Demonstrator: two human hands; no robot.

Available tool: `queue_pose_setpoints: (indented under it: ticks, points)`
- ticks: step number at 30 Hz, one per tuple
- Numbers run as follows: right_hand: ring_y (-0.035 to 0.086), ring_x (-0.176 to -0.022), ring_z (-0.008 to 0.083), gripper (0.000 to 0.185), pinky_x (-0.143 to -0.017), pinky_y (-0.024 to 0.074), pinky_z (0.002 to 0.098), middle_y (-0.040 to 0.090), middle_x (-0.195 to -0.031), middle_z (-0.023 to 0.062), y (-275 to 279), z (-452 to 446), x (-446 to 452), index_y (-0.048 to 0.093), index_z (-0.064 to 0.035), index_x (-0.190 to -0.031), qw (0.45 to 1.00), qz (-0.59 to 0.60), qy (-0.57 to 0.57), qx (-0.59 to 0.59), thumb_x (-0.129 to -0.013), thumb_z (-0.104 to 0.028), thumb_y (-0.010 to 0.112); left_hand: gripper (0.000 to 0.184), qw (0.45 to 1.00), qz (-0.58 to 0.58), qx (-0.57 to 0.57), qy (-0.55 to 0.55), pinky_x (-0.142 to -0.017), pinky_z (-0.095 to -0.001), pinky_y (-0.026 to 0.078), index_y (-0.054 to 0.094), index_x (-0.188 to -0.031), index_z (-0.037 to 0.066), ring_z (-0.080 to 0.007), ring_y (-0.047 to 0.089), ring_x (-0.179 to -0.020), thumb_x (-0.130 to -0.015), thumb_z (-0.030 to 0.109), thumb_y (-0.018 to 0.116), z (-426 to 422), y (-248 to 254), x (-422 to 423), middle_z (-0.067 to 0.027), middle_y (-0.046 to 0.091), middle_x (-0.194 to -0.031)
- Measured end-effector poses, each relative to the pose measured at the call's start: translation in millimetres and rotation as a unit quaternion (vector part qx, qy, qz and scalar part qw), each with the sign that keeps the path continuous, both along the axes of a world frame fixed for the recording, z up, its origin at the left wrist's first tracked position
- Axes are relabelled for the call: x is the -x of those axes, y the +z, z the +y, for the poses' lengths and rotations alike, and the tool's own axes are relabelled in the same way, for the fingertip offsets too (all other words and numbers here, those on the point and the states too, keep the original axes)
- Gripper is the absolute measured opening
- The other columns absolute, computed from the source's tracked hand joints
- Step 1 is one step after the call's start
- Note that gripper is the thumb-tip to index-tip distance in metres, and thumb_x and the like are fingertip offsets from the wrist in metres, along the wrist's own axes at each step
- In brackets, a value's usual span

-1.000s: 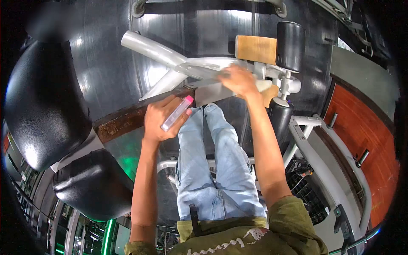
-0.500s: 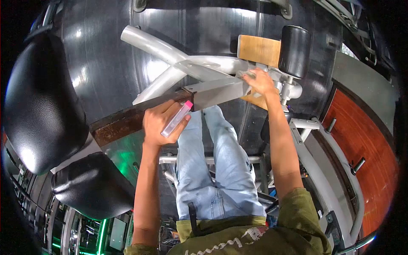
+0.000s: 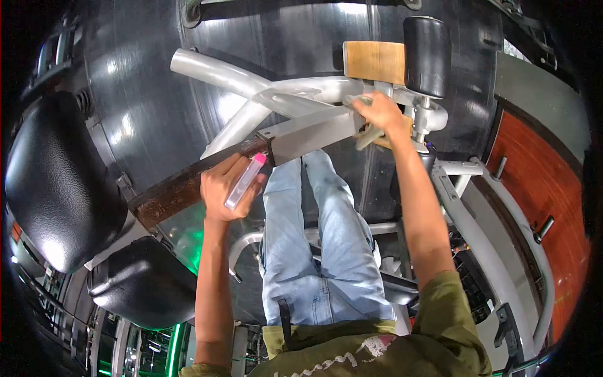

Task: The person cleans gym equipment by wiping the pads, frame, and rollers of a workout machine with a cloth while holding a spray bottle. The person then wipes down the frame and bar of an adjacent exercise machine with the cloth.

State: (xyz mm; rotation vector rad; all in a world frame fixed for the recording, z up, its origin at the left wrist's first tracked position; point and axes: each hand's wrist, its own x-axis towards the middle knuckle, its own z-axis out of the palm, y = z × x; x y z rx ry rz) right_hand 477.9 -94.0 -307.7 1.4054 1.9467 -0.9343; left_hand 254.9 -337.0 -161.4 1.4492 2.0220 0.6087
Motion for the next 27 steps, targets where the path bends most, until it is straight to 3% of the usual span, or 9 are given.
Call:
queue_pose_setpoints:
  ticks: [3,6,9,14,16,18,21,25,27]
  points:
    - [0.059,-0.118,0.0315,0.055,-0.101,0.0463,0.0444,0.063,-0.129,0.0091,-4,8,8,0.069,-0.0154,-0.120,0.991,0.005,0.130,-0.010,-0.084,-0.056,0.061,0.023,1.000,-0.011,-0.004,0.001,-0.050,-0.0416,0.042,0.062,-0.076,0.006,-0.0348,0.055,-0.057,-0.074,0.026,0.071,-1,-2,-2,-0.0115,0.053,-0.068]
    - [0.061,-0.112,0.0332,0.049,-0.097,0.0474,0.0450,0.065,-0.121,0.0113,4,-29,13,0.070,-0.0164,-0.118,0.989,0.118,0.083,-0.033,-0.085,-0.052,0.062,0.024,1.000,-0.006,-0.011,-0.003,-0.051,-0.0420,0.042,0.063,-0.078,0.005,-0.0344,0.054,-0.057,-0.078,0.028,0.070,-1,-4,-1,-0.0115,0.052,-0.068]
    - [0.064,-0.099,0.0359,0.032,-0.085,0.0509,0.0439,0.063,-0.103,0.0134,54,-66,15,0.071,-0.0137,-0.111,0.950,0.308,-0.013,-0.039,-0.087,-0.035,0.066,0.026,1.000,-0.017,-0.025,-0.001,-0.051,-0.0422,0.042,0.062,-0.078,0.005,-0.0348,0.054,-0.058,-0.079,0.030,0.070,-2,-3,-2,-0.0122,0.052,-0.069]
    - [0.063,-0.095,0.0369,0.023,-0.082,0.0508,0.0443,0.062,-0.104,0.0135,29,-126,-24,0.069,-0.0166,-0.110,0.913,0.333,-0.181,-0.150,-0.091,-0.029,0.065,0.028,0.999,-0.004,-0.036,-0.017,-0.052,-0.0419,0.042,0.063,-0.080,0.004,-0.0364,0.054,-0.059,-0.079,0.031,0.069,-6,-7,-1,-0.0138,0.052,-0.069]
    - [0.062,-0.095,0.0384,0.023,-0.082,0.0497,0.0458,0.061,-0.104,0.0149,12,-141,-27,0.066,-0.0149,-0.113,0.889,0.224,-0.328,-0.229,-0.092,-0.025,0.063,0.028,0.998,-0.005,-0.050,-0.025,-0.053,-0.0415,0.042,0.063,-0.081,0.003,-0.0365,0.054,-0.059,-0.081,0.031,0.069,-5,-10,-1,-0.0139,0.052,-0.069]
    - [0.060,-0.095,0.0386,0.023,-0.084,0.0476,0.0454,0.059,-0.102,0.0182,-2,-161,-8,0.063,-0.0066,-0.111,0.833,0.242,-0.394,-0.304,-0.094,-0.023,0.062,0.028,0.998,-0.007,-0.059,-0.032,-0.053,-0.0412,0.042,0.063,-0.081,0.002,-0.0366,0.054,-0.058,-0.082,0.030,0.069,-5,-10,-2,-0.0140,0.051,-0.068]
    - [0.060,-0.094,0.0353,0.023,-0.084,0.0471,0.0427,0.058,-0.100,0.0185,24,-193,41,0.063,-0.0053,-0.111,0.785,0.344,-0.411,-0.312,-0.095,-0.022,0.062,0.042,0.996,-0.080,-0.043,0.006,-0.053,-0.0338,0.039,0.063,-0.085,-0.003,-0.0211,0.056,-0.060,-0.090,0.039,0.061,-1,-6,-1,-0.0096,0.052,-0.068]
    - [0.058,-0.102,0.0347,0.022,-0.090,0.0445,0.0427,0.055,-0.105,0.0180,71,-240,74,0.059,-0.0023,-0.111,0.798,0.429,-0.379,-0.186,-0.095,-0.018,0.061,0.047,0.985,-0.170,0.033,0.029,-0.054,-0.0271,0.043,0.066,-0.088,-0.004,-0.0143,0.061,-0.061,-0.089,0.043,0.062,-4,-6,8,-0.0079,0.063,-0.075]
    - [0.057,-0.103,0.0357,0.025,-0.091,0.0437,0.0432,0.054,-0.107,0.0188,56,-248,77,0.056,-0.0018,-0.114,0.774,0.405,-0.418,-0.248,-0.096,-0.018,0.059,0.037,0.979,-0.200,0.014,0.040,-0.053,-0.0297,0.040,0.062,-0.081,-0.003,-0.0156,0.056,-0.057,-0.089,0.033,0.063,-1,-3,3,-0.0077,0.057,-0.068]
